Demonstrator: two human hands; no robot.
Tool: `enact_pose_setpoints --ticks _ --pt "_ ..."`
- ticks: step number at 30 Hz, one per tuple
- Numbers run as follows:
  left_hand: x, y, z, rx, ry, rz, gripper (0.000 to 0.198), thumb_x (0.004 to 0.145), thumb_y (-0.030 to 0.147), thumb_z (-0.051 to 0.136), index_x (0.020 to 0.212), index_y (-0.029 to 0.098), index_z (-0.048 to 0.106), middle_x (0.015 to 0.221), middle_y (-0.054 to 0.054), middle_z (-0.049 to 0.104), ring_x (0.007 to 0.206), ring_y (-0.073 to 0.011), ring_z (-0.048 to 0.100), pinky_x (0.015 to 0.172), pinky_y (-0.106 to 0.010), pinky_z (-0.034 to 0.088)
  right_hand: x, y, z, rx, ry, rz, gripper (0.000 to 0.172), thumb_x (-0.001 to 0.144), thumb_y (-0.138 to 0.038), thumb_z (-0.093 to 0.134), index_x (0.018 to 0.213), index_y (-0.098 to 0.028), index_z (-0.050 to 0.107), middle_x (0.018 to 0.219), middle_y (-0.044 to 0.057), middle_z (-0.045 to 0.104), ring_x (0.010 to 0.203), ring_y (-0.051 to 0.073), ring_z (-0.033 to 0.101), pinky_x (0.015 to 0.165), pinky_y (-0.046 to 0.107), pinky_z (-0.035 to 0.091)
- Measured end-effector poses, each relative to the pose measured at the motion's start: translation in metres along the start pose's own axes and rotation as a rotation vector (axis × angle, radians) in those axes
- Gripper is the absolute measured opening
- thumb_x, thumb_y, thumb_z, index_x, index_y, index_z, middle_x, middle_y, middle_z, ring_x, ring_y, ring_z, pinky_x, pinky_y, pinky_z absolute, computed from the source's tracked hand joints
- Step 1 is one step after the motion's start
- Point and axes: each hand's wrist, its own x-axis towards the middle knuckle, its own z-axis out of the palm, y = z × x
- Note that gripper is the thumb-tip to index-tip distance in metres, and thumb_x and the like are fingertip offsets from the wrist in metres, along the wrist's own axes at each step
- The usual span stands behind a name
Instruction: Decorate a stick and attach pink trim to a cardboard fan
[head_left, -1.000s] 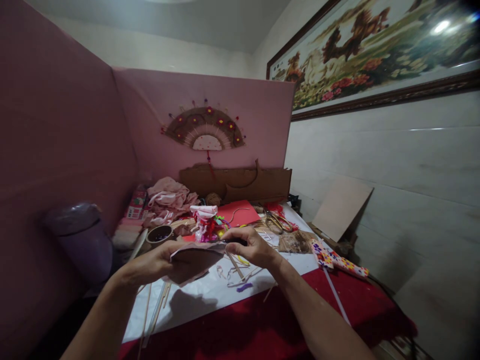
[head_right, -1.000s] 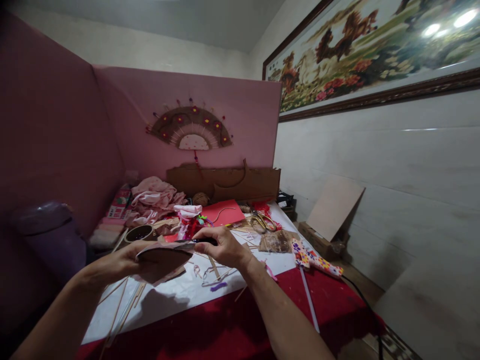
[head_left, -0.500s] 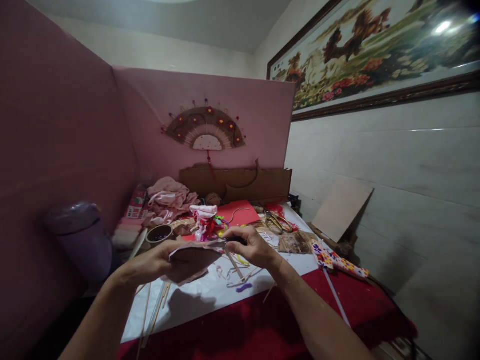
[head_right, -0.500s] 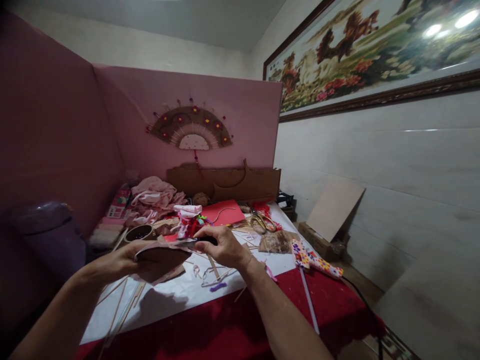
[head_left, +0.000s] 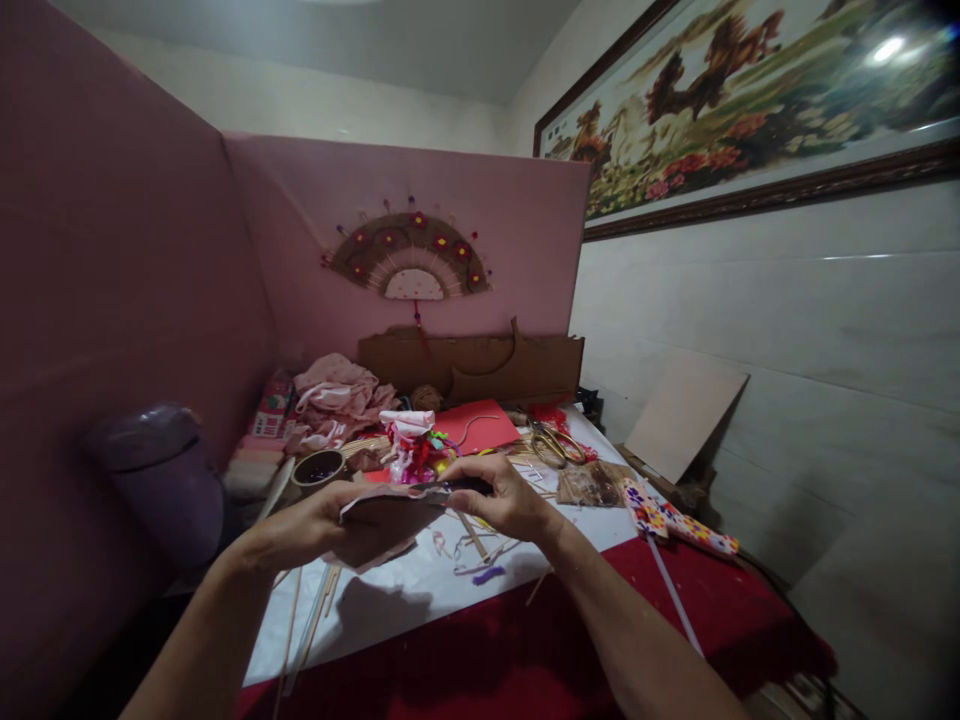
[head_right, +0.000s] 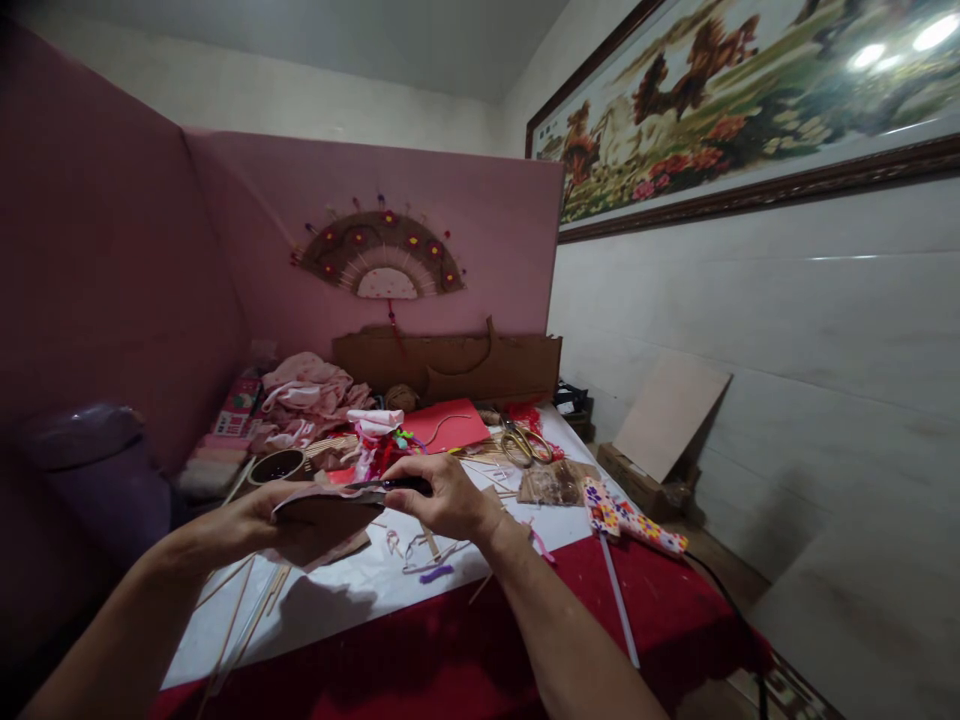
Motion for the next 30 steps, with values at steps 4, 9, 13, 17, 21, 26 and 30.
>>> enact_pose_setpoints --ticks 4,9,13,17,21,26,30 --pt "-0.001 0.003 0.001 -0.012 0.004 -0.009 0.053 0.069 0.033 0.067 0.118 0.015 0.06 0.084 -0.005 0.064 0.068 -0.015 0.05 0.062 -0.024 0.041 -0.001 -0.002 0.0 -0.028 0.022 -0.023 0.018 0.078 -0.03 0.061 0.087 -0.015 0.067 0.07 0.002 0.061 0.06 0.011 0.048 0.055 0.022 0.036" --pt "-0.005 -0.002 -0.007 0.068 0.081 0.032 0.045 0.071 0.032 0.066 0.112 0.014 0.063 0.082 -0.006 0.064 0.072 -0.0179 0.053 0.062 -0.025 0.044 -0.001 -0.003 -0.001 -0.05 0.009 -0.05 0.019 0.079 -0.03 0.06 0.087 -0.014 0.067 0.07 0.002 0.061 0.06 0.012 0.049 0.054 0.022 0.036" --pt "-0.005 -0.005 -0.011 0.088 0.088 0.085 0.048 0.071 0.032 0.065 0.116 0.014 0.062 0.082 -0.007 0.065 0.073 -0.0192 0.054 0.063 -0.025 0.045 -0.001 -0.003 -0.001 -0.088 0.042 -0.079 0.018 0.079 -0.028 0.061 0.089 -0.014 0.067 0.072 0.002 0.062 0.06 0.012 0.049 0.055 0.023 0.036" --pt "-0.003 -0.002 -0.006 0.061 0.053 0.089 0.052 0.071 0.033 0.065 0.119 0.014 0.06 0.085 -0.007 0.066 0.075 -0.0193 0.054 0.063 -0.025 0.045 -0.002 -0.002 0.0 -0.119 0.066 -0.106 0.016 0.079 -0.026 0.063 0.09 -0.015 0.066 0.075 0.003 0.064 0.064 0.012 0.052 0.059 0.023 0.038" --pt "-0.002 0.0 -0.002 0.04 0.021 0.061 0.051 0.072 0.033 0.064 0.12 0.014 0.059 0.084 -0.007 0.065 0.073 -0.0184 0.054 0.06 -0.024 0.044 -0.002 -0.003 0.0 -0.133 0.053 -0.104 0.015 0.078 -0.025 0.063 0.09 -0.015 0.066 0.076 0.003 0.064 0.065 0.013 0.054 0.061 0.023 0.039" --pt "-0.002 0.0 -0.002 0.043 0.004 0.056 0.049 0.074 0.034 0.063 0.119 0.015 0.059 0.08 -0.006 0.064 0.071 -0.0187 0.055 0.059 -0.025 0.044 -0.002 -0.005 -0.001 -0.142 0.046 -0.116 0.017 0.079 -0.027 0.062 0.09 -0.015 0.066 0.076 0.003 0.064 0.065 0.013 0.055 0.06 0.024 0.04" --pt "-0.001 -0.001 -0.001 0.037 0.007 0.054 0.048 0.075 0.035 0.063 0.118 0.014 0.06 0.081 -0.007 0.064 0.073 -0.019 0.056 0.061 -0.025 0.045 -0.002 -0.006 0.0 -0.162 0.048 -0.116 0.016 0.079 -0.027 0.061 0.089 -0.015 0.066 0.074 0.003 0.064 0.064 0.013 0.054 0.059 0.024 0.039"
